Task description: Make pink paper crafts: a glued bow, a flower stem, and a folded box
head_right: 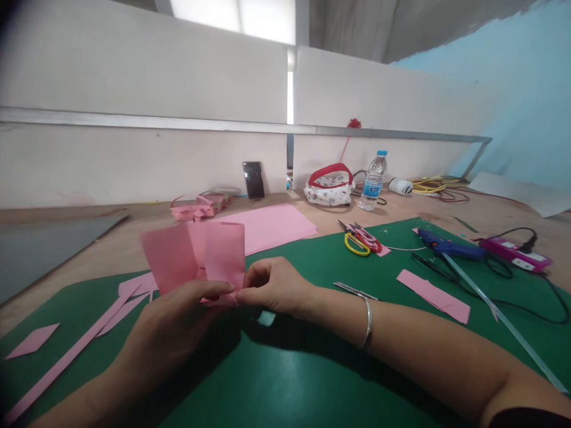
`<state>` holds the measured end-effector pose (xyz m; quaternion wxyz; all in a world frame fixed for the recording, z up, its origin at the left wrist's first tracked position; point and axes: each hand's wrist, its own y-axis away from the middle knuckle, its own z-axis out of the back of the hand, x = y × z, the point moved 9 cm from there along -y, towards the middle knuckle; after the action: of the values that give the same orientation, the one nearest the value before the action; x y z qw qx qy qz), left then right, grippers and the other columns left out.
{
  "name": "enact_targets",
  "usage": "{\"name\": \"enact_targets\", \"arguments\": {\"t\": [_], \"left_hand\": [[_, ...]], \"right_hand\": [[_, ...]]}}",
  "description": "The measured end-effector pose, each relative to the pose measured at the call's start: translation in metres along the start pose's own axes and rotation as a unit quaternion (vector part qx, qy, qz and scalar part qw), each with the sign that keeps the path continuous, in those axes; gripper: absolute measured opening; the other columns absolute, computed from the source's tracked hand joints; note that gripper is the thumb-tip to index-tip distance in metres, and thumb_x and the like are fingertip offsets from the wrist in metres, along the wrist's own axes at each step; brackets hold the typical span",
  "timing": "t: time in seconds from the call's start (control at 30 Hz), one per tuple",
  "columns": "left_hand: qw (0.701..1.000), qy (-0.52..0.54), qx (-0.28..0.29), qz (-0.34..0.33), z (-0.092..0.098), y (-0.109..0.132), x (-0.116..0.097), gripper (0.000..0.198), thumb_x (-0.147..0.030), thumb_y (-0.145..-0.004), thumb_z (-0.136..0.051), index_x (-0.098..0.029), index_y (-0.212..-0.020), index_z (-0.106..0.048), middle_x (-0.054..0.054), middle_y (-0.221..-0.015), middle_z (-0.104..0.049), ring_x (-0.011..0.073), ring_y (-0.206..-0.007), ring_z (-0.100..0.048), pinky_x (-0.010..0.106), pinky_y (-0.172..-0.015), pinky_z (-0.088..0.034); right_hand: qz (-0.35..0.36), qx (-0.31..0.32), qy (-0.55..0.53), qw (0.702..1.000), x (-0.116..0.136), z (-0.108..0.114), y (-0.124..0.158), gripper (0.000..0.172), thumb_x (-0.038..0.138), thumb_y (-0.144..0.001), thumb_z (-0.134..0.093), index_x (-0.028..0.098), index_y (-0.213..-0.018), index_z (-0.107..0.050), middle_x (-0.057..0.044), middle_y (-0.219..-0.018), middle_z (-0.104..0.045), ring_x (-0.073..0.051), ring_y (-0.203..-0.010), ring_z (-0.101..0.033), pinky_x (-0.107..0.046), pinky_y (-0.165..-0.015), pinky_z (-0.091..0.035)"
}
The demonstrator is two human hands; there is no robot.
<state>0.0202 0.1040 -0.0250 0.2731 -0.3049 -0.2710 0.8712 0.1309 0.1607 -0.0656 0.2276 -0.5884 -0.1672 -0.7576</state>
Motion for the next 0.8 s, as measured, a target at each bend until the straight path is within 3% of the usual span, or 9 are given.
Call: {"name": "enact_targets", "arguments": {"t": [0.17,0.33,0.63,0.8], "left_hand": [[1.0,0.008,0.029,0.01,-0.005,0.001,0.001,0.028,-0.018,-0.083,-0.056,-0.028,-0.109,-0.059,-0.003,-0.084,-0.073,0.0125,-0.07,-0.069,0.021,-0.063,-0.053],[0.999,0.009,0.024,0.047,-0.001,0.0,0.006,0.04,-0.024,-0.082,-0.056,-0.027,-0.121,-0.052,-0.001,-0.084,-0.072,0.0142,-0.071,-0.068,0.023,-0.065,-0.053],[0.996,0.008,0.024,0.089,0.001,0.0,0.017,0.029,-0.023,-0.074,-0.059,-0.022,-0.103,-0.057,0.001,-0.086,-0.071,0.0173,-0.072,-0.067,0.028,-0.064,-0.053],[0.992,0.03,0.023,0.119,0.002,-0.001,0.019,0.032,-0.021,-0.074,-0.06,-0.023,-0.106,-0.056,-0.001,-0.082,-0.07,0.0153,-0.071,-0.066,0.026,-0.064,-0.052]], "right_hand": [[0.015,0.006,-0.005,1.0,-0.002,-0.005,-0.001,0.011,0.016,-0.068,-0.063,0.016,-0.068,-0.052,0.005,-0.059,-0.053,-0.007,-0.053,-0.048,-0.02,-0.05,-0.037],[0.09,-0.026,0.067,0.993,0.015,-0.005,0.006,0.011,0.008,-0.068,-0.055,0.017,-0.065,-0.051,0.005,-0.062,-0.05,-0.008,-0.058,-0.044,-0.021,-0.055,-0.035],[0.126,0.012,0.123,0.984,0.024,-0.013,0.011,0.01,0.007,-0.069,-0.056,0.017,-0.07,-0.055,0.004,-0.067,-0.053,-0.01,-0.062,-0.048,-0.022,-0.059,-0.038],[0.105,0.027,0.117,0.987,0.02,-0.015,0.011,0.014,0.016,-0.069,-0.064,0.017,-0.075,-0.052,0.005,-0.067,-0.051,-0.009,-0.06,-0.047,-0.021,-0.054,-0.037]]}}
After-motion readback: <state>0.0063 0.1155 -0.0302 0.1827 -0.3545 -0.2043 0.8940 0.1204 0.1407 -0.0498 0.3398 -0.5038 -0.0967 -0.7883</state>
